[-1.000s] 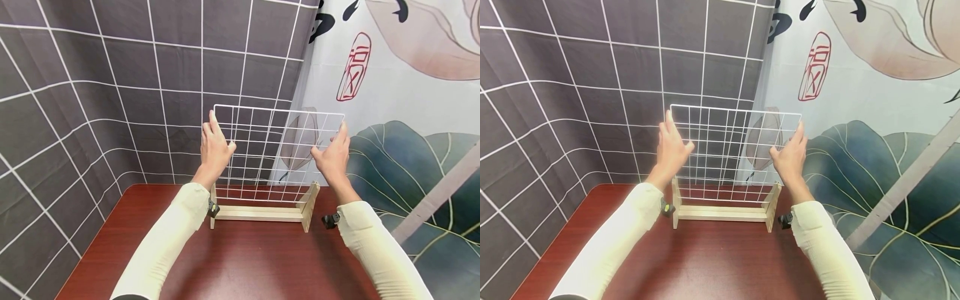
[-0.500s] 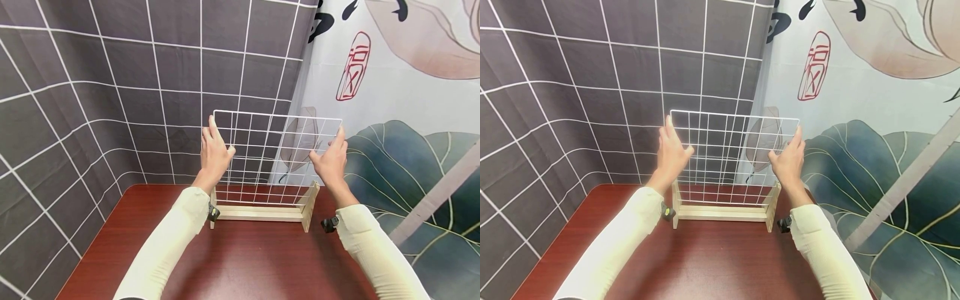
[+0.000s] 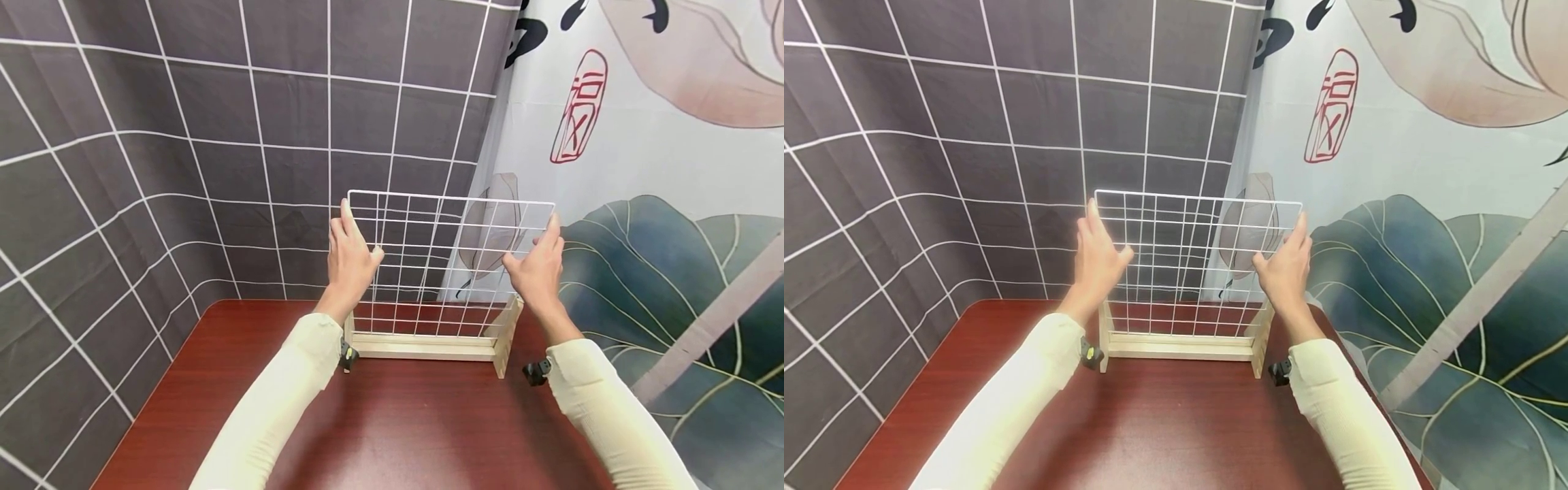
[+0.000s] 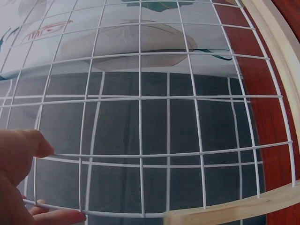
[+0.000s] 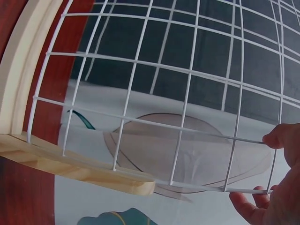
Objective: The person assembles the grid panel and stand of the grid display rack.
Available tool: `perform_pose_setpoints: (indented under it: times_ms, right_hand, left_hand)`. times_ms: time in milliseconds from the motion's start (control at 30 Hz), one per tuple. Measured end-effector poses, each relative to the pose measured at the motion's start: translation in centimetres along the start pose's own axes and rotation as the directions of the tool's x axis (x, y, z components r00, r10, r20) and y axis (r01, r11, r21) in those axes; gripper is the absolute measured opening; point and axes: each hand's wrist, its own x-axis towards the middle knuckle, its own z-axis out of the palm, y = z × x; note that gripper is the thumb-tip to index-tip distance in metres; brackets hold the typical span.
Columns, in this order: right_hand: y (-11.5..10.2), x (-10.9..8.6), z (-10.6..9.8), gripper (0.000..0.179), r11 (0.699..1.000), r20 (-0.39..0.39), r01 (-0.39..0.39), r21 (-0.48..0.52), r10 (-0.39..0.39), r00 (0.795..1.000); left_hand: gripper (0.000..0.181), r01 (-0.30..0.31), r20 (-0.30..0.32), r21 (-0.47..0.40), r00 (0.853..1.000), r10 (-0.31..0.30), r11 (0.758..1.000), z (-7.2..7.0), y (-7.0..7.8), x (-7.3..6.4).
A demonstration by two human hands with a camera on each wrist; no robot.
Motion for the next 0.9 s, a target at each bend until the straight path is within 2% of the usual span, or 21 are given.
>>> perform_pose_setpoints:
  times_ms: [167, 400, 700, 900]
  right_hand:
    - [0.4, -0.3, 0.3, 0.108, 1.000, 0.017, -0.018, 0.000, 0.018, 1.000]
    - [0.8, -0.7, 0.6, 0.107, 1.000, 0.013, -0.013, -0.009, 0.013, 1.000]
    - [1.5, -1.1, 1.0, 0.108, 0.998, 0.044, -0.043, -0.040, 0.045, 0.998]
    - [1.5, -1.1, 1.0, 0.098, 0.995, 0.075, -0.045, -0.093, 0.052, 0.996]
  left_hand:
    - [0.112, -0.003, -0.002, 0.009, 1.000, 0.003, 1.000, 0.3, -0.4, -0.3]
    - [0.111, 0.023, 0.020, -0.007, 1.000, -0.023, 1.000, 0.6, -0.9, -0.8]
    - [0.113, 0.046, 0.025, -0.019, 0.999, -0.046, 0.999, 1.5, -1.7, -1.3]
    - [0.106, 0.061, 0.014, -0.014, 0.998, -0.061, 0.998, 1.8, -2.0, -1.3]
